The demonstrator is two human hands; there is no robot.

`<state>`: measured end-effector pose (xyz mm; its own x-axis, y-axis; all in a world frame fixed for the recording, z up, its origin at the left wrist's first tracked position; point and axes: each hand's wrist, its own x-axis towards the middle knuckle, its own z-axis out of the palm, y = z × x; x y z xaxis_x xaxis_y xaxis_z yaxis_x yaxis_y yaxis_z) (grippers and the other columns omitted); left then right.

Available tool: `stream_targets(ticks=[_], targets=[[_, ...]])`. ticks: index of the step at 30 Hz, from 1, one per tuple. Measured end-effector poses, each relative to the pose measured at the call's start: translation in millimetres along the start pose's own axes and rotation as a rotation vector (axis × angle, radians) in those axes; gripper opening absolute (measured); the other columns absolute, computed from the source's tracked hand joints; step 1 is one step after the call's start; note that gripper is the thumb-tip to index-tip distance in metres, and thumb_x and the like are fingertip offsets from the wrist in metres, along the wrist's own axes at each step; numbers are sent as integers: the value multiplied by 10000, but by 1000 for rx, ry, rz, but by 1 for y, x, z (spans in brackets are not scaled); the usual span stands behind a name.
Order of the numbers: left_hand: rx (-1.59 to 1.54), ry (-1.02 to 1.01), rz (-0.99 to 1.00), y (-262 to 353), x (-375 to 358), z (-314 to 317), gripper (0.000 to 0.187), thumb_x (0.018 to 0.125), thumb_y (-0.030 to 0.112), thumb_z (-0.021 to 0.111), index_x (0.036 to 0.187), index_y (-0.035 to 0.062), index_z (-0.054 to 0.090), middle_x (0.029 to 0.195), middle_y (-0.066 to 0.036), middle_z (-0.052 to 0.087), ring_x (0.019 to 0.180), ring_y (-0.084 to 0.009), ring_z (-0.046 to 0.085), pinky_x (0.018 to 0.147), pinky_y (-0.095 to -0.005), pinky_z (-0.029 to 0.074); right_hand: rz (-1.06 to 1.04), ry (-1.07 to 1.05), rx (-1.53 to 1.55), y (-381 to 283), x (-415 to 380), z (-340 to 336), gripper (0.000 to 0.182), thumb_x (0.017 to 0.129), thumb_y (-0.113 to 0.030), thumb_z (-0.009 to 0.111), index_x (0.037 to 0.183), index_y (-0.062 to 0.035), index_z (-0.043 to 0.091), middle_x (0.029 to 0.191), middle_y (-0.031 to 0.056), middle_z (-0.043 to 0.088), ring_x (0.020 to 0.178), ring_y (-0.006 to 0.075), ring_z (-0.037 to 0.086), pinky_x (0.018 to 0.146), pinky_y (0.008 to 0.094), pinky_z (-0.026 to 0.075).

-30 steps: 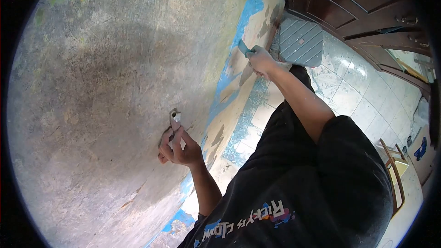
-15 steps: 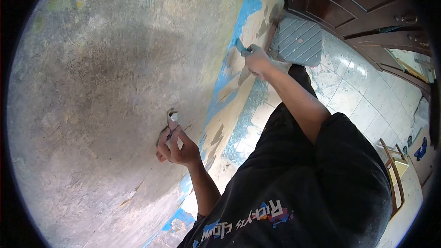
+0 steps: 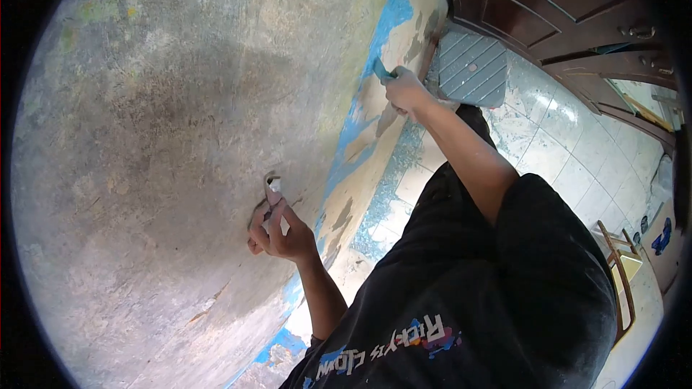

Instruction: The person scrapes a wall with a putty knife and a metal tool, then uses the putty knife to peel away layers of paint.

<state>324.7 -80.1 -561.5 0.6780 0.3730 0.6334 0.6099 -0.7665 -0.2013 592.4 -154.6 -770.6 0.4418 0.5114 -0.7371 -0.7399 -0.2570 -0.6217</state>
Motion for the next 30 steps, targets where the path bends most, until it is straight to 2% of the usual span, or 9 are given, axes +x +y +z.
stream_targets(ticks=[2,5,9,12,15,18,21,24,30], targets=[[1,-4,7,0,-3,-1,214,781,24,785,838,216,710,1021,43,687,995,-159,636,877,-372,314,-12,0,-64,-7,-9,-4,202,986,-225,556,1019,-36,492,627,43,479,444,160,432,366,331,275],[-21,4,9,-3,-4,1,219,778,28,787,837,222,707,1028,52,687,994,-160,634,869,-370,312,143,-28,81,15,46,-16,190,991,-208,558,1013,-28,502,637,45,484,428,157,415,362,331,266],[-4,-9,-3,-3,-4,1,226,775,27,787,840,228,707,1036,54,687,985,-158,632,866,-367,312,-20,-16,46,-4,-11,0,237,991,-248,561,1010,-16,514,626,40,472,424,156,410,360,331,272],[15,-7,-6,0,-3,0,231,776,24,786,843,231,708,1032,52,685,977,-158,633,866,-371,314,133,-40,-16,-1,17,-8,229,992,-240,546,1043,-20,510,628,32,458,425,152,406,365,328,270],[-11,14,1,2,1,6,226,783,25,781,844,232,713,1034,49,684,976,-159,633,871,-375,315,61,-19,-81,1,14,-6,204,991,-221,532,1068,-33,511,632,33,457,431,156,413,373,323,273],[-2,-19,-2,-1,-2,1,211,788,33,779,844,228,722,1041,43,682,986,-159,631,880,-379,312,21,-37,21,14,0,-3,185,981,-212,533,1066,-49,509,641,38,466,432,159,416,373,317,277],[1,-23,-12,0,-4,2,197,784,41,784,842,221,727,1051,35,679,997,-164,628,891,-383,310,126,-45,28,15,25,-11,158,979,-187,527,1076,-62,510,650,41,473,441,150,420,375,314,287],[7,-12,-13,-1,-4,8,197,781,44,787,846,220,727,1060,31,676,1004,-166,626,891,-384,308,55,-65,38,12,9,-2,158,980,-180,526,1093,-71,509,665,41,477,453,144,432,380,315,296],[-13,-9,7,-3,-5,2,214,779,43,786,838,238,719,1062,44,676,999,-155,623,874,-377,305,109,1,5,18,32,-8,180,984,-193,537,1088,-51,503,703,51,502,469,151,465,384,321,313]])
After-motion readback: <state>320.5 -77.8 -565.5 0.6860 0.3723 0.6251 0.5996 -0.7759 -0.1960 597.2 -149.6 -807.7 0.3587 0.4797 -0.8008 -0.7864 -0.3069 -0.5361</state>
